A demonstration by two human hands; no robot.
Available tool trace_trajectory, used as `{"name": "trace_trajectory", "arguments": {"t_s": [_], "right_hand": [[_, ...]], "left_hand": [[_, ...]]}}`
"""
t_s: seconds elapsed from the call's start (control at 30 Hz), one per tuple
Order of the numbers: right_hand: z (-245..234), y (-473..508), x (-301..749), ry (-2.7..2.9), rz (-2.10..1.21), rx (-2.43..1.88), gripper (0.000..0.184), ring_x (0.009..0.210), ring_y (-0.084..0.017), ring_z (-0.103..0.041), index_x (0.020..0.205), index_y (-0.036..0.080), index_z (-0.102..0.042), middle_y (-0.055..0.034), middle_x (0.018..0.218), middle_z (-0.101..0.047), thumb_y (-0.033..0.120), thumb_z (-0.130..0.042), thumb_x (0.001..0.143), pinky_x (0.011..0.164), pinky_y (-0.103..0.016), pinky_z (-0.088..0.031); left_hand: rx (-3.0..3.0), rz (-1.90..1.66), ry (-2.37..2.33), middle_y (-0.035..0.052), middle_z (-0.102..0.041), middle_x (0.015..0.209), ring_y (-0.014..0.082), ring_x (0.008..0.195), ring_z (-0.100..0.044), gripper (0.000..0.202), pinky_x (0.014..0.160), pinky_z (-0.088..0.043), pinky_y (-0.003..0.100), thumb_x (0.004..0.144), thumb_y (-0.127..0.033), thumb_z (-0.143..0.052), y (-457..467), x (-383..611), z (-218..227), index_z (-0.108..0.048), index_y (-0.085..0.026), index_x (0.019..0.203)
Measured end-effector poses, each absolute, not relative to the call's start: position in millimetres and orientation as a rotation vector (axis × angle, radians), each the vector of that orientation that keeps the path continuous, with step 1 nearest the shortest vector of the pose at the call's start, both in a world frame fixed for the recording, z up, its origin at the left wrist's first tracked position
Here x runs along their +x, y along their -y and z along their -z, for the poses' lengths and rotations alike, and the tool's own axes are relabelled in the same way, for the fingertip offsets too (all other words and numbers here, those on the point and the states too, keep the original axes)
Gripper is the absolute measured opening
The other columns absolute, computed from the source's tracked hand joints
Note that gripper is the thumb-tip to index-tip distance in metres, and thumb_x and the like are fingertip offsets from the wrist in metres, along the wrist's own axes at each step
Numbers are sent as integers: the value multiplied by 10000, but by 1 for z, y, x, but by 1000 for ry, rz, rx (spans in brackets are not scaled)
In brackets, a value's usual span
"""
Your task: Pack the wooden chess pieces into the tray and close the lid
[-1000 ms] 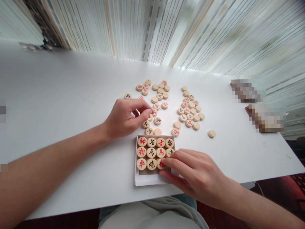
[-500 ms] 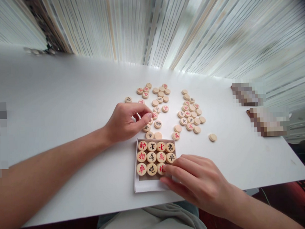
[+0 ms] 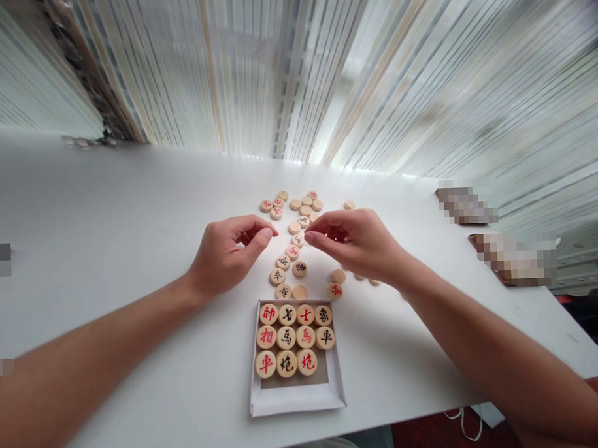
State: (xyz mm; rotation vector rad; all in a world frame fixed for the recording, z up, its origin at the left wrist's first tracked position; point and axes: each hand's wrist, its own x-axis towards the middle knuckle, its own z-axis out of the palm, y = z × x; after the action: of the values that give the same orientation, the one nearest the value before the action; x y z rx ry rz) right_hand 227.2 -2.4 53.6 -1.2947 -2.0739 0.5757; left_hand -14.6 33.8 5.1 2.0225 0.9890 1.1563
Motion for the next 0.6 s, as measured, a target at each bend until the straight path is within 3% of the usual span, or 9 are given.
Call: {"name": "trace_trajectory", "arguments": {"t_s": [0.13,0.23,0.47,0.6], "right_hand": [[-45,-11,220,1953,-603,-1224,209,560,-102,-510,799,154,-755,7,644,-669,281,-698,955,536,-252,-387],[-42,-6,224,1967,-505,-1208,217,535,-97,-468,758,174,-740,17,624,-649,264,-710,953,533,-261,-386],[-30,-2,240,1956,-489,-1305,340,523,-123,-507,732,211,-733,0,606,-643,423,-706,996,489,-288,-372],[-31,-1,240,1929,-435,-1308,386,500,-115,-462,737,202,-751,-6,572,-618,472,-695,1007,467,-293,-333]], "left_hand": [[2018,-1175,-1053,-34,-566,530,113,490,-441,261,477,-349,259,911,-354,-646,-40,-17,-9,-745,-199,725],[1971,-1172,-1087,-42,-417,479,104,462,-328,300,447,-251,281,890,-304,-631,-42,-15,-10,-648,-202,609],[1928,-1097,-1100,-29,-337,495,95,484,-258,534,494,-187,322,938,-432,-686,-45,-13,-7,-465,-204,509],[1953,-1023,-1097,-31,-332,516,98,495,-262,525,515,-225,305,944,-438,-652,-45,-12,-8,-443,-207,520]]}}
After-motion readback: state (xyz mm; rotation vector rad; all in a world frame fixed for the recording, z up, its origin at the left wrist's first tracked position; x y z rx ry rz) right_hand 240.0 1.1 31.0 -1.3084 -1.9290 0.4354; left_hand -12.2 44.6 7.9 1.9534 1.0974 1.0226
